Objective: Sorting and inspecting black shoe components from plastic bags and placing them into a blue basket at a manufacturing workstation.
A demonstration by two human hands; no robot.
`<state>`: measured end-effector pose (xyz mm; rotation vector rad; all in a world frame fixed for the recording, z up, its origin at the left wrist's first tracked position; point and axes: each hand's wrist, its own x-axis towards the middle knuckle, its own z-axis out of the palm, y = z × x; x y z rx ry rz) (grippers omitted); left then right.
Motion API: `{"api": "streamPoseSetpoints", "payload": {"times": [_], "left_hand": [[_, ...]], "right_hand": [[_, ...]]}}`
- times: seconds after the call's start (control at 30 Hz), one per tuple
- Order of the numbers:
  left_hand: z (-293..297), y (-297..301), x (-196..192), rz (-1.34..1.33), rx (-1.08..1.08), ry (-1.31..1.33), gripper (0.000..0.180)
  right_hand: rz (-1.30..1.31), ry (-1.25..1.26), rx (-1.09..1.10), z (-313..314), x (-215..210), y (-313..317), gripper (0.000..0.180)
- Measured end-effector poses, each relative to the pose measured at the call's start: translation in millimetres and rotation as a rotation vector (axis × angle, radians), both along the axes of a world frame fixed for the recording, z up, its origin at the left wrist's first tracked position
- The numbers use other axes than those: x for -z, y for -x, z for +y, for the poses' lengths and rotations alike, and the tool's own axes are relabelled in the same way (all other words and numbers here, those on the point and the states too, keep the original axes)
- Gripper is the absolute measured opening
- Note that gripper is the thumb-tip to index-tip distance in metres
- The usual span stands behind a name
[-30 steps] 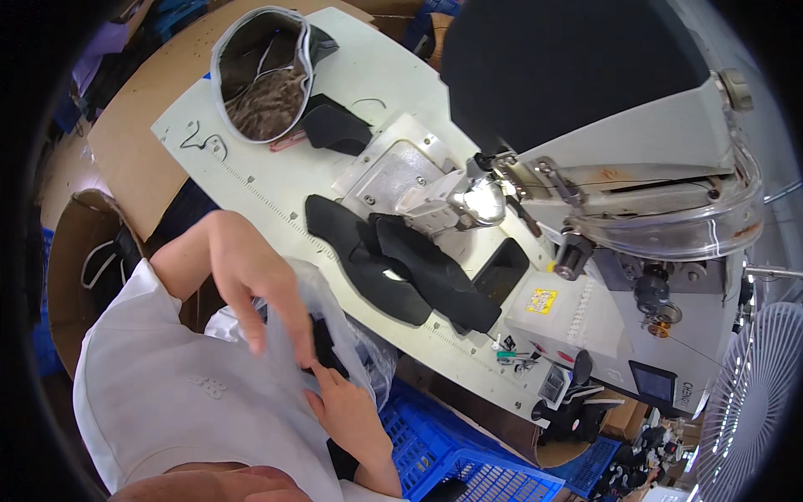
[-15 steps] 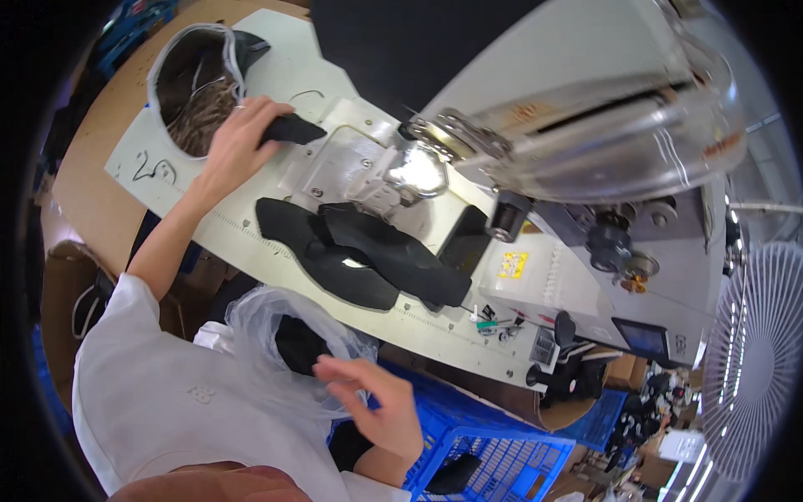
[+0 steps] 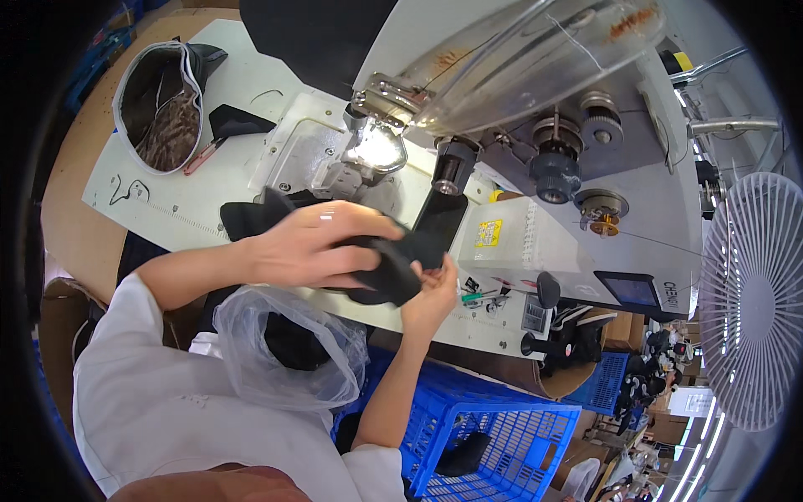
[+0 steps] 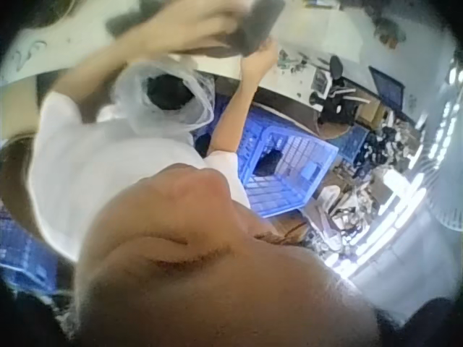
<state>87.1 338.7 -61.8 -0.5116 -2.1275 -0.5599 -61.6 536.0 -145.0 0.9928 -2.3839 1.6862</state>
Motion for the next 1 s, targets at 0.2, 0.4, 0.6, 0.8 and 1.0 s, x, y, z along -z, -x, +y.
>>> {"api": "streamPoseSetpoints", "payload": {"times": [0.2,0.4,0.6,0.8,1.0], "left_hand": [[11.1,96.1,46.1,-0.25,-0.151,0.136,0.06],[19.8,32.9,47.6,-0.384,-0.112,0.058,0.056],[-3.2,-57.7,28.5,-1.088,0.465,-0.696,0.046],[6.6,-147.1,41.3,-1.048,0.581,-0.651,0.104],[82.4,-171.9,71.2,-1.313,0.381,-0.935,0.088]], "right_hand": [[0.115,-0.114,0.307,-21.3,-59.3,33.2,0.04],[-0.06,-0.103,0.022,28.3,-57.4,-14.8,0.037],[-0.43,-0.374,-0.508,67.0,-89.9,-83.9,0.047],[-0.111,-0.841,-0.647,69.5,-80.4,-129.5,0.032],[-0.535,-0.196,-0.667,36.7,-84.0,-198.6,0.022]]}}
